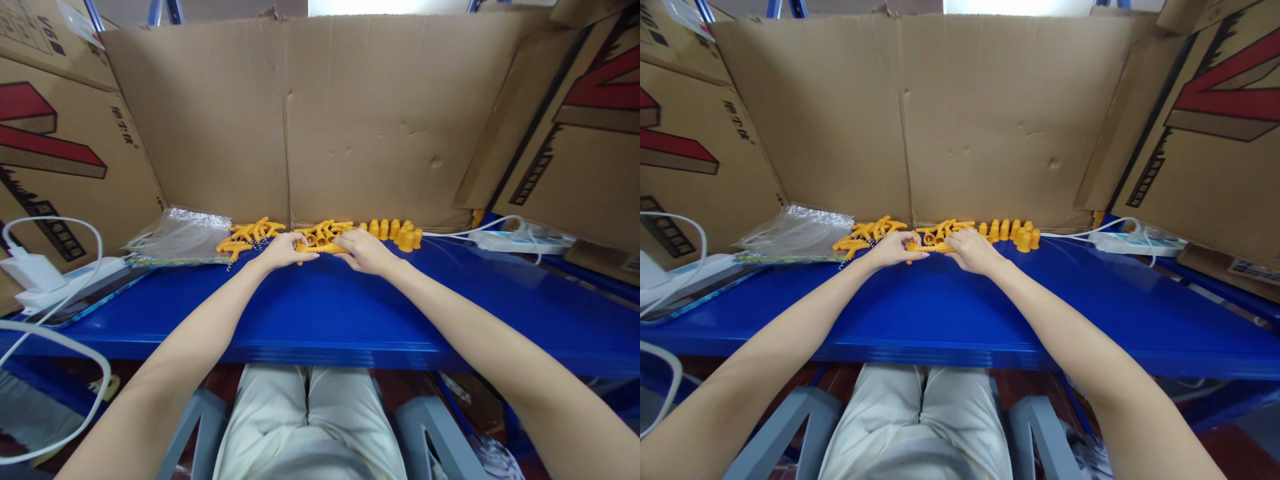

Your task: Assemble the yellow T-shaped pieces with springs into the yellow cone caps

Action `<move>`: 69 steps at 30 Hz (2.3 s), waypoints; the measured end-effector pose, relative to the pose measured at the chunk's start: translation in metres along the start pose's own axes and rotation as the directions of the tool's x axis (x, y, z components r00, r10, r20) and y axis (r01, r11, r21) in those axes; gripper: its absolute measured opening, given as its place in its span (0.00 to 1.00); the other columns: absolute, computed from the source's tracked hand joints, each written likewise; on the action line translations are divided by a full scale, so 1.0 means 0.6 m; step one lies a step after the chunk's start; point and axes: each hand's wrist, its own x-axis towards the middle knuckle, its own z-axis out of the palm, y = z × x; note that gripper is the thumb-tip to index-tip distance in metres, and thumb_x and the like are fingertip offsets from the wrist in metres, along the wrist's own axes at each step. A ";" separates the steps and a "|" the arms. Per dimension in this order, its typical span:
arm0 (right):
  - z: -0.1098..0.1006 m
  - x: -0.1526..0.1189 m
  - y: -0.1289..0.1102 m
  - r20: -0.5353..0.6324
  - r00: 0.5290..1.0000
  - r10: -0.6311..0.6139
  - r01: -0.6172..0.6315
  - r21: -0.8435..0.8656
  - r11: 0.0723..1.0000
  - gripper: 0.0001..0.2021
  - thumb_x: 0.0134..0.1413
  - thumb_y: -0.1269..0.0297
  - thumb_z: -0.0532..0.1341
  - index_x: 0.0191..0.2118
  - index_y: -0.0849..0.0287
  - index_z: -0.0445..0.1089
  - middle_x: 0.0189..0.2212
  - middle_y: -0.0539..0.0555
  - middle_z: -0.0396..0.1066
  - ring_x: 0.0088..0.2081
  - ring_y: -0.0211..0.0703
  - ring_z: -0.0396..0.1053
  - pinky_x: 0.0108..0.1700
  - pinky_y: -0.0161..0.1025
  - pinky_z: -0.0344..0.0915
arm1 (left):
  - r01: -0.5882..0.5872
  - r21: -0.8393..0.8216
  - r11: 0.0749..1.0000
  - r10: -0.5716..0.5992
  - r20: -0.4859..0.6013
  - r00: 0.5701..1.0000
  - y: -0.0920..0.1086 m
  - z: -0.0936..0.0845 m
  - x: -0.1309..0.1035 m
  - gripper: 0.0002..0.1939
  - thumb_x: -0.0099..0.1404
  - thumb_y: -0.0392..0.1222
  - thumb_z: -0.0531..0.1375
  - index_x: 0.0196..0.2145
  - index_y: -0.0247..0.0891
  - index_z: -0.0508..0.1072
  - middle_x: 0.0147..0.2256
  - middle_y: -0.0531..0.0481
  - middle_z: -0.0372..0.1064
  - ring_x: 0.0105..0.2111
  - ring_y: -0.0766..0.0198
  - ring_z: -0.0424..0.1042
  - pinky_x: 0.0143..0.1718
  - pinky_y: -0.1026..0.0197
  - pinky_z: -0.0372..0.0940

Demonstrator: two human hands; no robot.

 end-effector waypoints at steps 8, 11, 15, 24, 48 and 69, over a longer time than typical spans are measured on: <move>-0.009 -0.003 -0.001 -0.003 0.998 0.056 -0.055 0.166 0.985 0.10 0.61 0.62 0.58 0.40 0.63 0.73 0.36 0.61 0.74 0.38 0.48 0.70 0.42 0.41 0.62 | -0.039 0.094 0.995 0.041 -0.015 0.999 0.012 -0.002 -0.004 0.23 0.47 0.60 0.66 0.29 0.37 0.72 0.17 0.59 0.56 0.20 0.69 0.54 0.25 0.64 0.48; -0.013 -0.003 -0.001 0.031 0.994 0.104 -0.108 0.231 0.967 0.11 0.59 0.60 0.60 0.39 0.63 0.73 0.36 0.61 0.75 0.38 0.48 0.71 0.42 0.40 0.62 | -0.067 0.138 0.988 0.069 -0.013 0.998 0.014 -0.002 -0.004 0.23 0.49 0.60 0.66 0.30 0.37 0.73 0.17 0.59 0.56 0.20 0.69 0.55 0.25 0.64 0.48; -0.023 0.000 -0.002 0.090 0.980 0.177 -0.197 0.330 0.923 0.12 0.56 0.57 0.61 0.37 0.63 0.75 0.33 0.58 0.74 0.33 0.44 0.69 0.37 0.39 0.61 | -0.112 0.214 0.970 0.121 -0.028 0.992 0.016 -0.002 -0.004 0.23 0.50 0.61 0.66 0.31 0.37 0.73 0.16 0.60 0.57 0.19 0.69 0.55 0.26 0.64 0.50; -0.024 0.001 0.003 0.386 0.861 0.331 -0.508 0.674 0.536 0.20 0.45 0.46 0.66 0.31 0.63 0.75 0.22 0.51 0.70 0.23 0.36 0.64 0.28 0.36 0.59 | -0.214 0.420 0.882 0.242 -0.012 0.970 0.026 -0.003 -0.007 0.22 0.52 0.58 0.66 0.35 0.37 0.74 0.22 0.55 0.66 0.23 0.65 0.64 0.28 0.64 0.53; 0.006 0.000 0.001 0.054 0.922 0.383 -0.346 0.559 0.754 0.21 0.49 0.46 0.65 0.39 0.61 0.73 0.36 0.59 0.75 0.38 0.48 0.71 0.42 0.44 0.64 | -0.106 0.310 0.945 0.128 -0.053 0.990 0.034 -0.006 -0.006 0.26 0.48 0.64 0.67 0.32 0.37 0.72 0.19 0.57 0.62 0.21 0.66 0.60 0.26 0.63 0.52; -0.025 0.004 -0.018 0.250 0.904 0.346 -0.427 0.562 0.709 0.28 0.51 0.37 0.58 0.26 0.62 0.70 0.17 0.45 0.54 0.21 0.32 0.49 0.25 0.35 0.45 | -0.221 0.392 0.893 0.248 -0.019 0.969 0.039 -0.009 -0.009 0.22 0.51 0.58 0.67 0.33 0.38 0.70 0.24 0.55 0.66 0.27 0.63 0.66 0.31 0.63 0.55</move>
